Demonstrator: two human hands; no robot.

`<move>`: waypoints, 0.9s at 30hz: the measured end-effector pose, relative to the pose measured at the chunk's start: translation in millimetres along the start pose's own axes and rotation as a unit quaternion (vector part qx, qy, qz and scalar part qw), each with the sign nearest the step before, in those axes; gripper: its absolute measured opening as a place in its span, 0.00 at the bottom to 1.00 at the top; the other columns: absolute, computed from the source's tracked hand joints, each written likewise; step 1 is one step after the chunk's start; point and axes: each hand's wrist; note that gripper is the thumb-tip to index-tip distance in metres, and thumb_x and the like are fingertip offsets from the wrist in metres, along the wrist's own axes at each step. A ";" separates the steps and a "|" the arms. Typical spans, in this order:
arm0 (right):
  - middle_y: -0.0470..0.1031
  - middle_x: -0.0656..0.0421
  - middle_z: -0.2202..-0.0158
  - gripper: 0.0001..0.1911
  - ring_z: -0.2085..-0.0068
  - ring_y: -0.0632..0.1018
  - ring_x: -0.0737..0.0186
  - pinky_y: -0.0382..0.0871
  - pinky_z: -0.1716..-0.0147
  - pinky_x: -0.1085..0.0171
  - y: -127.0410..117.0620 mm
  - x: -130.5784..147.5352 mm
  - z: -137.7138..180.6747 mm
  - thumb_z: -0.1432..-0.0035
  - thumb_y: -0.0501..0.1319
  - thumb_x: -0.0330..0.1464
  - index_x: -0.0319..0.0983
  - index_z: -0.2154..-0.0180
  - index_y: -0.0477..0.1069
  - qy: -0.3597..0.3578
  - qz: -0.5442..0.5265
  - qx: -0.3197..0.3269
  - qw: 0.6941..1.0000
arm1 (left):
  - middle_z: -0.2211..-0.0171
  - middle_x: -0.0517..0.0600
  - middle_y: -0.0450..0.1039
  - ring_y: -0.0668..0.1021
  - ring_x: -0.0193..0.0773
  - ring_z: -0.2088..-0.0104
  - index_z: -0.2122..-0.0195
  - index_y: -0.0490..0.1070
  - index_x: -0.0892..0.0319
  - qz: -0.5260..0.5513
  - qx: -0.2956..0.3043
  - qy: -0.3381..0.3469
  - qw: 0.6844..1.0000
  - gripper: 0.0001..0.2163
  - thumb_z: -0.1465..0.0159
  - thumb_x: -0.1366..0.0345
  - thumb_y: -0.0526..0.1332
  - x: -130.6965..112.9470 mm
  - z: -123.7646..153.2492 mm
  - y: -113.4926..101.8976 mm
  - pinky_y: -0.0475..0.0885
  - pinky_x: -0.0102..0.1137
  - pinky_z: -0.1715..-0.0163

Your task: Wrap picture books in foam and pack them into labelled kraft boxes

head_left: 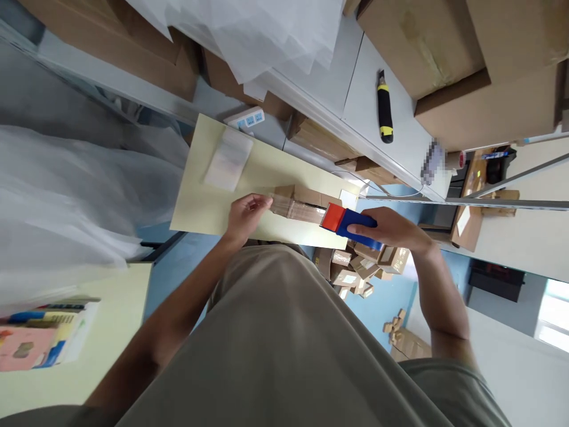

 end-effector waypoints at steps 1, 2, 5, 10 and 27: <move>0.80 0.57 0.74 0.37 0.74 0.78 0.59 0.64 0.73 0.59 -4.6 2.4 1.0 0.38 0.66 0.70 0.42 0.70 0.76 0.007 -0.001 -0.004 1.000 | 0.68 0.52 0.82 0.80 0.42 0.64 0.67 0.78 0.56 0.009 0.006 -0.009 1.000 0.23 0.45 0.40 0.76 6.3 -6.1 1.2 0.74 0.34 0.64; 0.80 0.57 0.75 0.37 0.75 0.78 0.59 0.64 0.73 0.59 -7.7 5.8 0.7 0.38 0.65 0.70 0.42 0.70 0.75 0.011 -0.001 -0.009 1.000 | 0.68 0.52 0.82 0.80 0.41 0.65 0.68 0.78 0.55 0.021 0.011 -0.017 1.000 0.23 0.45 0.39 0.76 12.8 -11.2 4.6 0.73 0.34 0.65; 0.78 0.57 0.76 0.39 0.76 0.78 0.60 0.64 0.74 0.60 -9.3 19.7 -6.0 0.38 0.64 0.71 0.42 0.72 0.74 0.019 0.011 -0.030 0.999 | 0.69 0.52 0.81 0.78 0.39 0.67 0.68 0.76 0.56 0.051 0.011 -0.031 0.998 0.25 0.46 0.38 0.75 30.5 -21.7 20.6 0.71 0.33 0.66; 0.77 0.56 0.76 0.40 0.75 0.77 0.60 0.62 0.72 0.59 -3.3 40.2 -22.2 0.38 0.63 0.73 0.42 0.74 0.73 0.011 0.058 -0.062 0.996 | 0.72 0.48 0.78 0.75 0.36 0.69 0.68 0.77 0.56 0.050 0.011 -0.047 0.998 0.22 0.43 0.42 0.76 51.5 -31.6 33.1 0.69 0.32 0.67; 0.70 0.57 0.79 0.41 0.72 0.76 0.56 0.62 0.69 0.58 17.6 56.4 -44.4 0.39 0.62 0.74 0.42 0.72 0.76 -0.015 0.095 -0.108 0.989 | 0.61 0.53 0.81 0.76 0.39 0.66 0.68 0.80 0.58 -0.014 -0.014 -0.006 1.000 0.06 0.35 0.64 0.73 78.5 -48.1 59.0 0.71 0.36 0.61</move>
Point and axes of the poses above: each hand's wrist, its own z-axis away from the middle knuckle, its own y-axis out of the palm, x = y × z
